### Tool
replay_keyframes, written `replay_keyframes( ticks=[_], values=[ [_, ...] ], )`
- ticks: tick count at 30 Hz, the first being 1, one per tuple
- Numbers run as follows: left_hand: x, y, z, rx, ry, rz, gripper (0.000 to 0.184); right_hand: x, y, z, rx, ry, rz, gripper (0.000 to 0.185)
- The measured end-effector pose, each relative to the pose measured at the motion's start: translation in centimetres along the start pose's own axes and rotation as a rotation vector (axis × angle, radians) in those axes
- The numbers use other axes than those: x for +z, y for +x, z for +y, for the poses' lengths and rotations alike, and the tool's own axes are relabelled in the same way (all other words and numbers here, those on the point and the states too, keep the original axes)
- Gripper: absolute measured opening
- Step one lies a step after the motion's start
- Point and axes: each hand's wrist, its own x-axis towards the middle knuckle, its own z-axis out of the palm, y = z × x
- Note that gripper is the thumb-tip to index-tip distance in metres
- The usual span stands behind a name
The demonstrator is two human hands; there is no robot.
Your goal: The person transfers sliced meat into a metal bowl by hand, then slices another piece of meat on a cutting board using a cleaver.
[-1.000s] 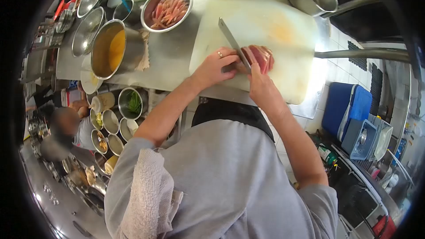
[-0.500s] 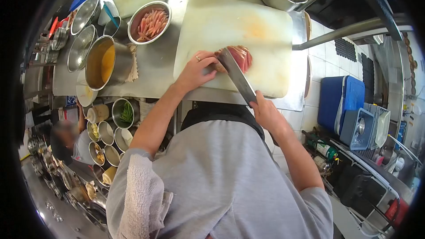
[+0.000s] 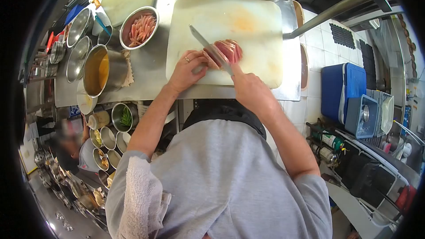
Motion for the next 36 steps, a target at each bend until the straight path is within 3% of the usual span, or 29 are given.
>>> replay_keyframes(
  ticks=[5, 11, 17, 29, 36],
  values=[
    [-0.2, 0.1, 0.0, -0.021, -0.036, -0.011, 0.033, 0.9, -0.3, 0.4, -0.038, -0.059, -0.055, 0.020],
    [-0.2, 0.0, -0.4, -0.045, -0.089, -0.012, 0.034, -1.3, -2.8, -1.1, 0.076, -0.122, -0.208, 0.013],
    [0.0, 0.1, -0.8, -0.072, -0.141, 0.000, 0.033, -0.4, -1.5, -0.5, -0.013, -0.106, -0.162, 0.016],
    [-0.5, 0.7, -1.1, -0.126, -0.226, -0.039, 0.030, -0.7, 2.1, -1.5, 0.040, -0.105, -0.242, 0.023],
    [-0.5, 0.6, -1.2, -0.114, -0.212, -0.033, 0.025, 4.0, 5.1, 0.2, -0.045, -0.064, -0.099, 0.024]
  ],
)
